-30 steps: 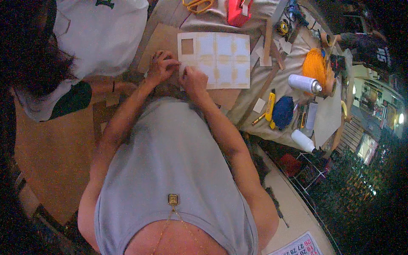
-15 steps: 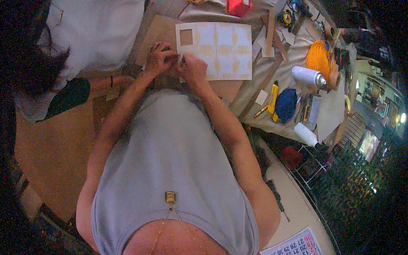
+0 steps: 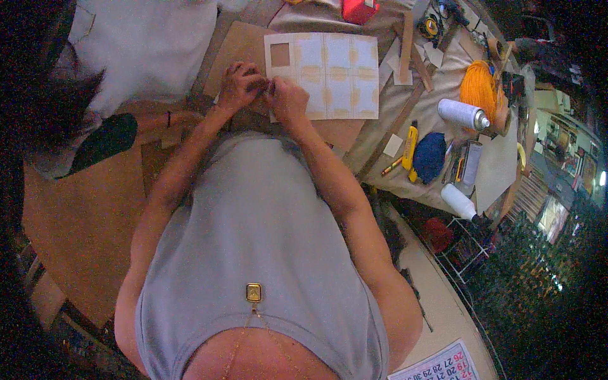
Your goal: The person arranges small printed photos on a white backing sheet, then flips the sheet to apply adhesive tape to the back. They place the sheet into a wooden frame and wipe the glass with a blue cloth.
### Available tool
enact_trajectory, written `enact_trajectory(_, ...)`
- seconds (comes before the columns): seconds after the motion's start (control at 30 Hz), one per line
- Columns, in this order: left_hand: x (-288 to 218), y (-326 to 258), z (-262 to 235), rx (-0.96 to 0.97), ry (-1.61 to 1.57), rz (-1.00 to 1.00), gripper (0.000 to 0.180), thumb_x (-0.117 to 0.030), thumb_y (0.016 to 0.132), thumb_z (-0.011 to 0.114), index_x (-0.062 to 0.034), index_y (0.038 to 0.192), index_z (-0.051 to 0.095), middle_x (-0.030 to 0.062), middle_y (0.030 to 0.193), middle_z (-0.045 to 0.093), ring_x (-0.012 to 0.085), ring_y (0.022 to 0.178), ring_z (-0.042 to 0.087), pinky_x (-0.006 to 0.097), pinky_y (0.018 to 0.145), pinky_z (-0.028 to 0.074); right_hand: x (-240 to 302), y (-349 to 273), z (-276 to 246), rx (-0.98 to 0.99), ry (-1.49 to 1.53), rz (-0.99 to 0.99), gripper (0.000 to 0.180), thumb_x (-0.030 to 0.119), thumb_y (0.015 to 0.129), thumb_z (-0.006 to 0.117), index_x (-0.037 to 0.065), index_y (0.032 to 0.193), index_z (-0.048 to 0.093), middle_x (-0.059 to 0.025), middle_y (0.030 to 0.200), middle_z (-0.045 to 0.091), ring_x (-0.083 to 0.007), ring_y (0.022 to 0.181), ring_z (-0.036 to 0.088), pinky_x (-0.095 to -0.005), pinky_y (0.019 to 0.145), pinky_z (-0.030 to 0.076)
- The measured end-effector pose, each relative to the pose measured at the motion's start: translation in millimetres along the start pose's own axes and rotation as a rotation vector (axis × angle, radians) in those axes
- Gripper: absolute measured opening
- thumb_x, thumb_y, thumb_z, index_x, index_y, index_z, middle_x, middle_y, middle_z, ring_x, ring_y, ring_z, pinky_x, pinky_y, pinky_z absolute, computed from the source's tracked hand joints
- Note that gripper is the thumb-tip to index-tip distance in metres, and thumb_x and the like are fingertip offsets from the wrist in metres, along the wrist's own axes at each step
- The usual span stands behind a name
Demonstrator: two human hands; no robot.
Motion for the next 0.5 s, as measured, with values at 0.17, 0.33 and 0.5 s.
enact_trajectory(0.17, -4.4, 0.7, -5.1, -0.015, -0.027, -0.012, 0.019, -0.022, 0.070, 0.072, -0.0237, 0.088, 0.072, -0.0006, 0.098, 0.060, 0.0242, 0.102, 0.052, 0.043, 0.092, 0.037, 0.3, -19.2, 0.6, 0.042, -0.026, 0.048, 0.020, 0.028, 0.076, 0.067, 0.011, 0.078, 0.058, -0.0094, 0.076, 0.064, -0.0319, 0.067, 0.064, -0.0439, 0.055, 0.048)
enact_trajectory(0.33, -3.3, -0.6, -2.8, -0.039, 0.012, 0.002, 0.019, -0.022, 0.069, 0.073, -0.0243, 0.088, 0.072, -0.0005, 0.099, 0.060, 0.0249, 0.104, 0.050, 0.042, 0.093, 0.037, -1.9, 3.2, -4.4, -0.033, 0.011, 0.073, 0.019, 0.027, 0.074, 0.069, 0.012, 0.075, 0.058, -0.0086, 0.077, 0.065, -0.0299, 0.071, 0.063, -0.0422, 0.059, 0.047)
enact_trajectory(0.5, -8.7, 4.3, -7.0, 0.000, 0.029, -0.019, 0.023, -0.021, 0.070, 0.073, -0.0212, 0.092, 0.070, 0.0009, 0.102, 0.061, 0.0274, 0.106, 0.050, 0.043, 0.095, 0.037, -7.1, -27.6, 1.1, 0.078, 0.004, 0.086, 0.019, 0.029, 0.078, 0.067, 0.012, 0.078, 0.061, -0.0097, 0.077, 0.065, -0.0302, 0.070, 0.063, -0.0424, 0.058, 0.047)
Point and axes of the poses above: each hand's wrist, its own y-axis towards the middle knuckle, its own z-axis out of the palm, x = y × z, the point moved 9 cm from there along y, towards the middle knuckle
